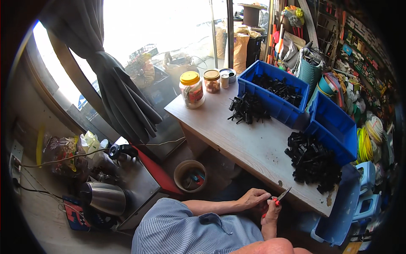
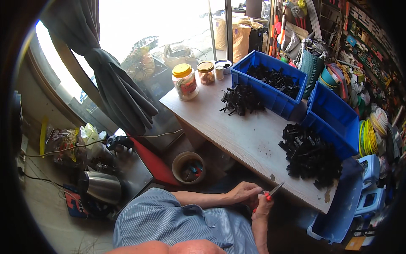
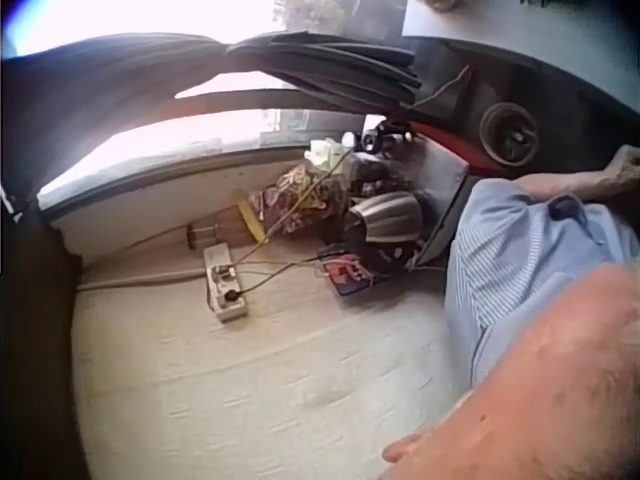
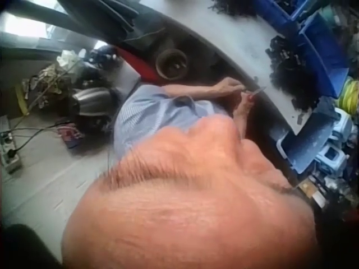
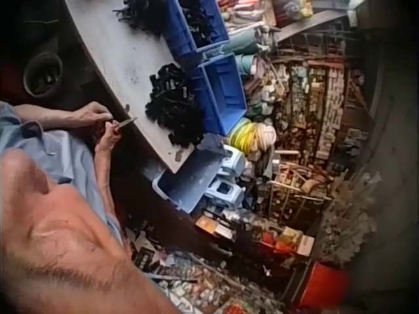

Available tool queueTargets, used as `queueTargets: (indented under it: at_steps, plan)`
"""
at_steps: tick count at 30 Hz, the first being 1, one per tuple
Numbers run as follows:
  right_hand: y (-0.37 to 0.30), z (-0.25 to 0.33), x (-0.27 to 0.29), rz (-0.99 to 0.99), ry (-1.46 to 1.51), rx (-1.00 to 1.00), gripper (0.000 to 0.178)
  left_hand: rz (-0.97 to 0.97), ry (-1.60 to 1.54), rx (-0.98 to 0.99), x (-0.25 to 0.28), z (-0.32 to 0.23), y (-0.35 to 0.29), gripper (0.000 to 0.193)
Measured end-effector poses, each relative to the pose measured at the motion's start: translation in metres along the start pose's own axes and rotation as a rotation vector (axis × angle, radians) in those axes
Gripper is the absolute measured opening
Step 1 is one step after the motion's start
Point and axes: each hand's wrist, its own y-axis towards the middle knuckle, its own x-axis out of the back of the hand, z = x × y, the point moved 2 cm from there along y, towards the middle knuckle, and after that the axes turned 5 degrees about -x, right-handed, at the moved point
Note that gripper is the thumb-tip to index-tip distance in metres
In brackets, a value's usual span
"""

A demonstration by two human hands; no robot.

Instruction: Assembling small black plastic components using a hand tool.

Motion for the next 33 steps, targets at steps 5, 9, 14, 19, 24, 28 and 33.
queueTargets:
  at_steps: [5, 9, 14, 19, 24, 28, 33]
  plan:
    - [-0.004, 0.004, -0.006, 0.033, -0.056, -0.069, 0.007, -0.048, -0.141, 0.237, 0.002, 0.000, 0.006, 0.027]
    - [-0.004, 0.006, -0.010, 0.078, -0.076, -0.077, 0.008, -0.149, -0.317, 0.451, -0.006, -0.011, 0.008, 0.021]
    - [-0.016, 0.015, -0.024, -0.039, -0.166, -0.080, 0.012, -0.232, -0.376, 0.501, -0.012, -0.001, 0.012, 0.019]
    - [-0.012, 0.006, -0.013, -0.027, -0.194, -0.063, 0.014, -0.099, -0.442, 0.533, -0.007, 0.009, 0.011, 0.020]
    - [0.007, 0.000, -0.001, -0.023, -0.108, -0.044, 0.016, -0.005, -0.155, 0.171, 0.005, -0.004, 0.007, 0.029]
    - [0.013, 0.008, -0.005, 0.002, -0.024, -0.048, 0.013, 0.184, -0.041, 0.019, 0.023, -0.020, -0.004, 0.045]
    - [0.013, 0.006, -0.002, -0.020, -0.010, -0.037, 0.010, 0.289, -0.022, -0.167, 0.028, -0.028, -0.008, 0.039]
